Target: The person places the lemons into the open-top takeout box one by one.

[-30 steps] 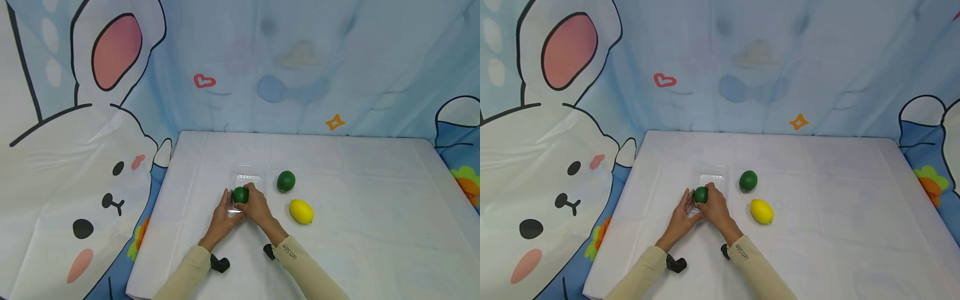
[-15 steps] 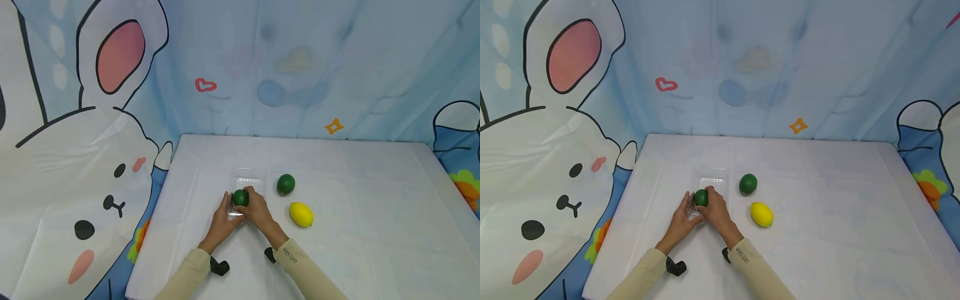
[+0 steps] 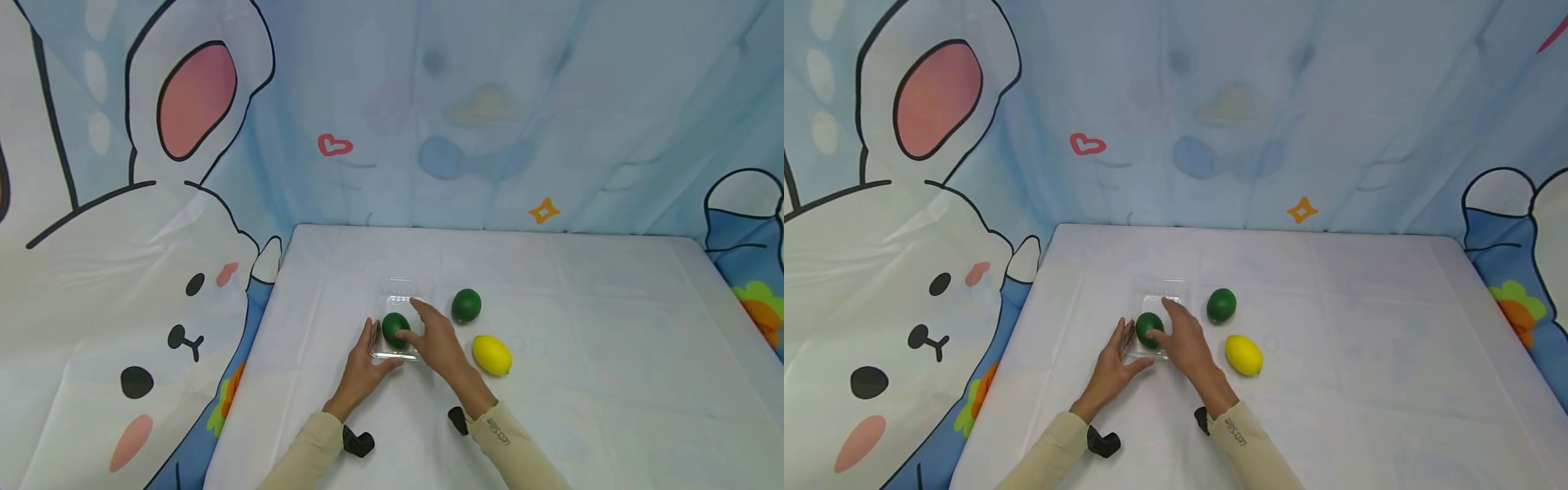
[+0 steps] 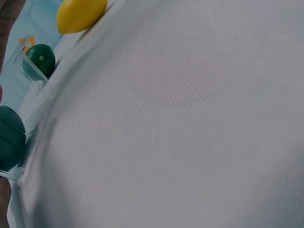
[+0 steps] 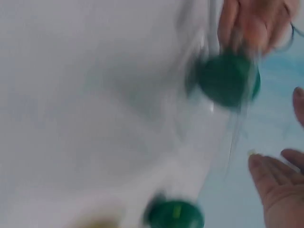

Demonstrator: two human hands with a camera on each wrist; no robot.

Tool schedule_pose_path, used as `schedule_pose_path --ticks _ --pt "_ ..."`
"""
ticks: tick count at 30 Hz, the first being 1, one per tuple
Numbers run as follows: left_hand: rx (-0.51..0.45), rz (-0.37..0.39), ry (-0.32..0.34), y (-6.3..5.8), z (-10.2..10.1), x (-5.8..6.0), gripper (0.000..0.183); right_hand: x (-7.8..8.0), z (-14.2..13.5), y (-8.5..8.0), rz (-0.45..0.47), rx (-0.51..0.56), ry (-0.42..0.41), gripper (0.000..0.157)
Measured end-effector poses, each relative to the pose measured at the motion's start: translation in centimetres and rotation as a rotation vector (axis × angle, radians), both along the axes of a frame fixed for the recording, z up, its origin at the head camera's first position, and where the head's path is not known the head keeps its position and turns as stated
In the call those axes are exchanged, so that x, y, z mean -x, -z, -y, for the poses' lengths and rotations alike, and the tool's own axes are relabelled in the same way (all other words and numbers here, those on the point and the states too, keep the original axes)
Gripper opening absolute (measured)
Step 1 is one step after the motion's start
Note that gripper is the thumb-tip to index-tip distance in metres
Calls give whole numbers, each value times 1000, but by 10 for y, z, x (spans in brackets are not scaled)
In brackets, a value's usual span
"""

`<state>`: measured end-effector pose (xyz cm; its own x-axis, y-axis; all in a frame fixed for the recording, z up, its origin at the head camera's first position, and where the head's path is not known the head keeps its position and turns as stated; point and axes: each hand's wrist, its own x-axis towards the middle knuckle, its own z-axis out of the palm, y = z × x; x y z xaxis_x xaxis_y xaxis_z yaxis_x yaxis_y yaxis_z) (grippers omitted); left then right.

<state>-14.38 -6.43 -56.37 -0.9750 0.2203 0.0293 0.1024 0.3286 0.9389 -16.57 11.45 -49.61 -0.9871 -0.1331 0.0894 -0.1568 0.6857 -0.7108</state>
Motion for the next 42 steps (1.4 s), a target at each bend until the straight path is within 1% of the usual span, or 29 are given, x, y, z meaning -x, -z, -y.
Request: schedule_pose_path --ticks 3,6,9,13,15,18,22,26,30,33,37,42 --pt "2 -3 0 1 1 0 107 -2 -36 -6 -92 47 -1 73" --pt "0 2 -6 1 2 -1 107 -9 -77 -1 -122 61 27 72" --pt "-15 8 -8 0 4 -1 107 -20 -111 12 -82 53 73 74" --pt "-17 8 -4 1 5 -2 109 -37 -136 32 1 32 117 80" --pt "-15 6 -2 1 5 -2 109 -44 -141 40 27 27 132 82" --pt "-20 11 1 0 6 -1 110 -50 -144 49 45 33 142 85" --pt "-25 31 12 -1 6 1 115 -53 -144 55 46 57 140 85" --pt "-16 35 33 -2 5 5 119 -55 -144 57 59 81 119 81" --pt "-8 29 46 -3 3 7 119 -56 -143 58 94 75 108 75" --pt "-21 37 50 -3 2 7 117 -57 -143 57 107 68 106 72" --pt "-29 50 50 -4 1 7 115 -56 -144 56 95 68 96 70" --pt "-21 54 45 -4 -1 6 114 -54 -144 52 57 77 69 67"
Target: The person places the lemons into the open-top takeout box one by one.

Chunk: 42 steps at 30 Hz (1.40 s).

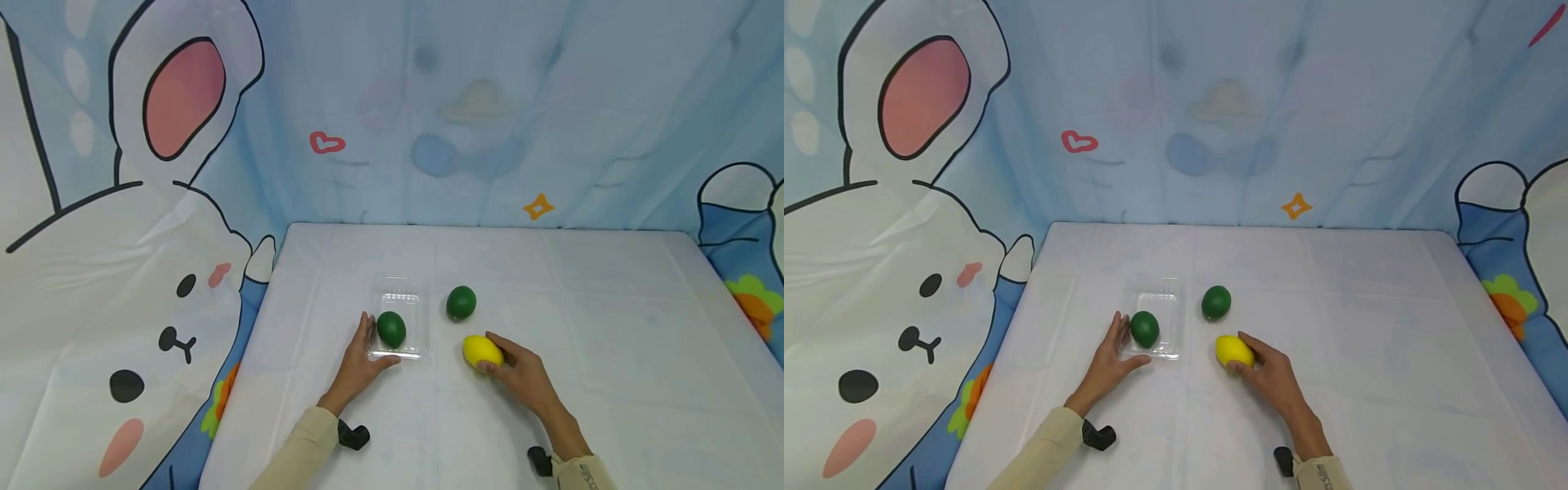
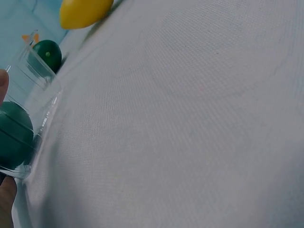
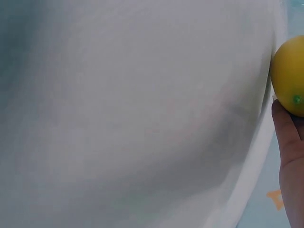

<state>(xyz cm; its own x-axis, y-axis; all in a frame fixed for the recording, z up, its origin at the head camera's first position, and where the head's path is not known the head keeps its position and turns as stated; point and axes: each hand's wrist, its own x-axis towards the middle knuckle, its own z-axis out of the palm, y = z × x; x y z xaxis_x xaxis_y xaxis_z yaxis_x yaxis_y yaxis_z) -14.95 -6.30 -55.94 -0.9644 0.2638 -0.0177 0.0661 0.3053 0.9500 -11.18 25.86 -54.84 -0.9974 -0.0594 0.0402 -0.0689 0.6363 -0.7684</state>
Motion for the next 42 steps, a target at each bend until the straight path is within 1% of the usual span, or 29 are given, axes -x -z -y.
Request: schedule_pose_path --ticks 5,11,14,17,20,24,29,34,37,42 --pt "10 -13 -13 0 1 0 114 13 14 -10 -49 58 -27 66" --pt "10 -25 -15 1 0 0 113 34 52 -31 -80 106 -64 66" --pt "27 -20 -18 1 -1 0 113 43 72 -36 -110 110 -78 66" --pt "39 -17 -23 0 -1 0 112 51 88 -37 -157 97 -89 66" --pt "32 -16 -23 -1 -1 -1 111 58 102 -36 -185 73 -100 66" --pt "24 -8 -21 -1 -1 -2 109 64 113 -31 -185 19 -116 66" --pt "7 3 -22 -1 1 -2 108 72 122 -25 -197 -34 -141 67" --pt "0 9 -23 -2 1 -3 106 78 126 -22 -218 -95 -136 66" --pt "8 8 -26 -3 0 -4 106 79 130 -24 -210 -153 -143 64" --pt "24 2 -28 -3 0 -4 107 83 133 -26 -156 -257 -178 65"
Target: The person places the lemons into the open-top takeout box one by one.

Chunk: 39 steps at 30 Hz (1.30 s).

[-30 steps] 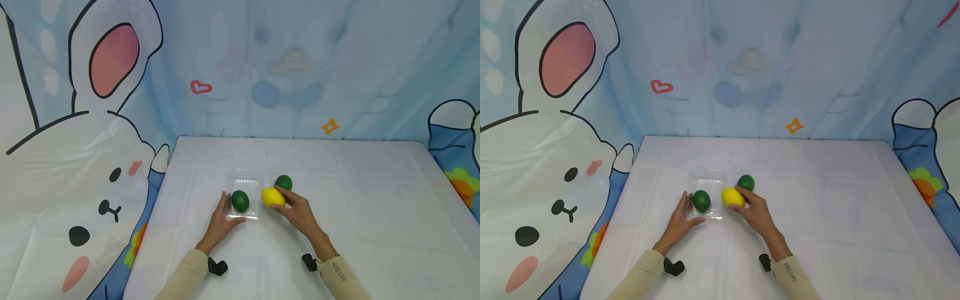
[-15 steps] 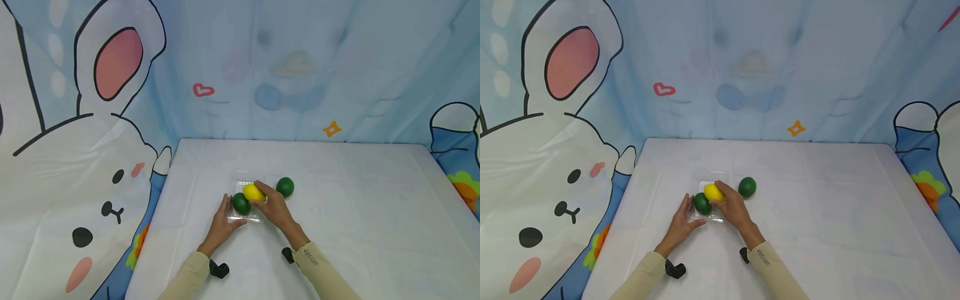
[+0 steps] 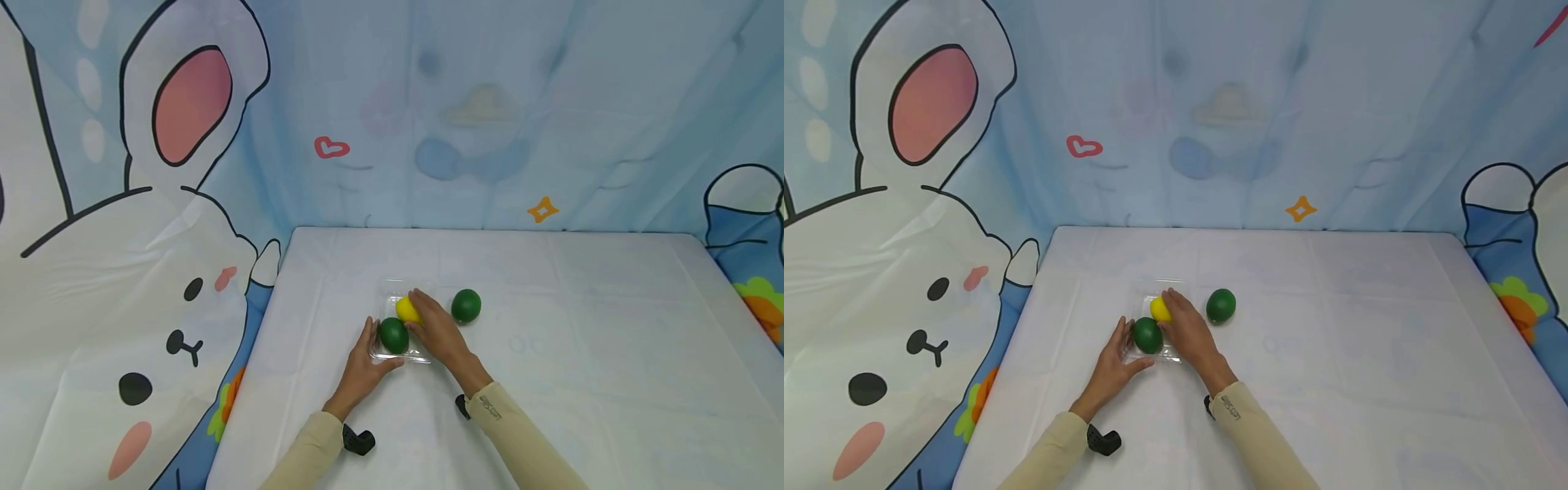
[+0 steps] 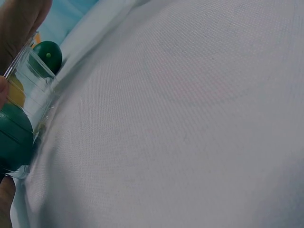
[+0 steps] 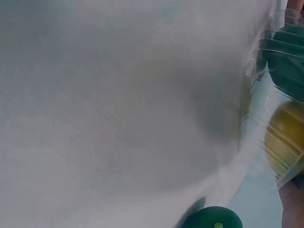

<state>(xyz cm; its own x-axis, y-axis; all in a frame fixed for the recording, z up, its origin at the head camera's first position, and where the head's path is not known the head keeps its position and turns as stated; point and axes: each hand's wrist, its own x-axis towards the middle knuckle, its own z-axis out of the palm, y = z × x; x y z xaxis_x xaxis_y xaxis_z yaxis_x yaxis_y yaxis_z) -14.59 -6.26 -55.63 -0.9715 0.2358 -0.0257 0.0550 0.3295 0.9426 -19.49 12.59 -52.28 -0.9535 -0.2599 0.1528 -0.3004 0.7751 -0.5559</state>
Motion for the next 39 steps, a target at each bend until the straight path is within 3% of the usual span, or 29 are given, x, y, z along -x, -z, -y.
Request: schedule_pose_path --ticks 16,29,39 --pt "-7 -5 -6 2 -1 0 106 6 4 -2 -17 -192 -93 62" --pt "-2 -18 -10 3 -2 0 105 6 5 -2 -52 -216 -110 61" --pt "-7 -17 -2 1 -1 -1 106 5 5 -4 -9 -233 -102 61"
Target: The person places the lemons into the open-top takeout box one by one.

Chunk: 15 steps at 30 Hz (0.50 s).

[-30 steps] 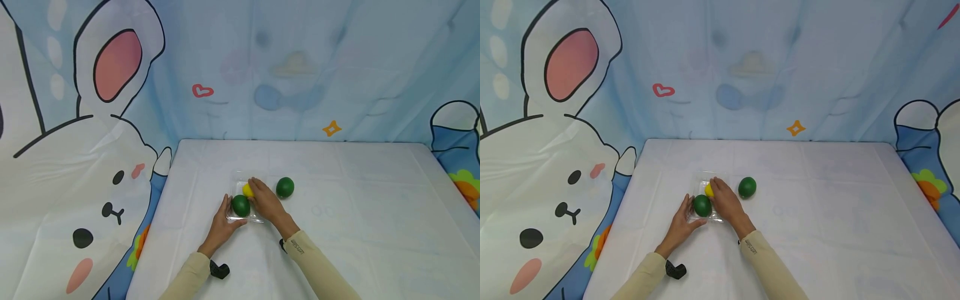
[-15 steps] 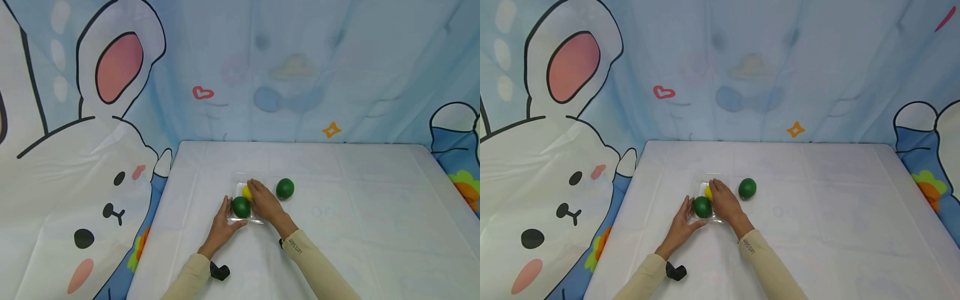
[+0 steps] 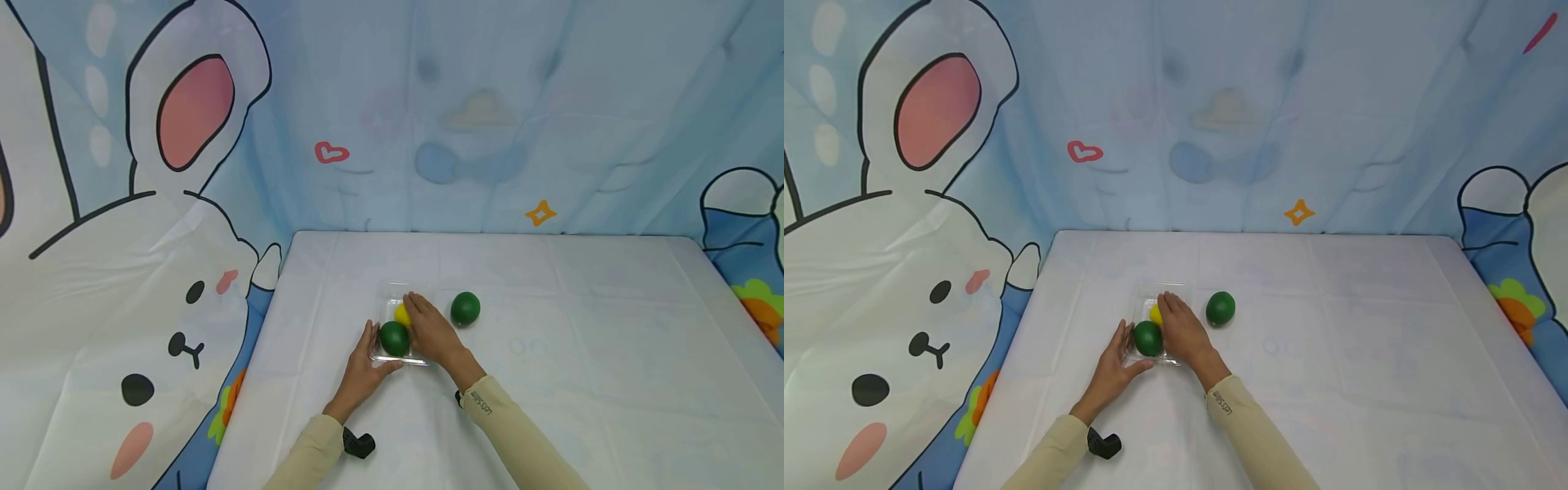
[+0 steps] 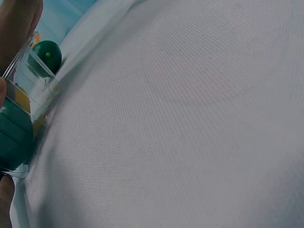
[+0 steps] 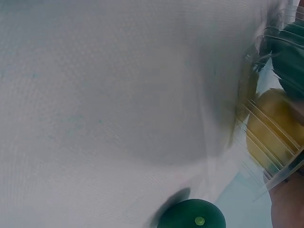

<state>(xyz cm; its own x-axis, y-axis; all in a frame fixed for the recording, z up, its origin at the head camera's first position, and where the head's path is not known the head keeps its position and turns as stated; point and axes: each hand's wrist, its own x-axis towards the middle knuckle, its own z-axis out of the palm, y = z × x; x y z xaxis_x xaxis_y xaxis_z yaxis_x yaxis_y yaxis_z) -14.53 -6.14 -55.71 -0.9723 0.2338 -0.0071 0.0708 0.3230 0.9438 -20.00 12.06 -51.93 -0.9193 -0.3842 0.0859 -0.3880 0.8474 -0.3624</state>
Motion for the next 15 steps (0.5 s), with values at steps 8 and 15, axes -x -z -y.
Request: schedule_pose_path --ticks 8,15 --pt "-20 13 -3 1 0 -1 105 -5 -3 -3 39 95 12 62" --pt "-22 30 10 -20 -1 -6 102 -6 -27 -15 16 211 96 64"
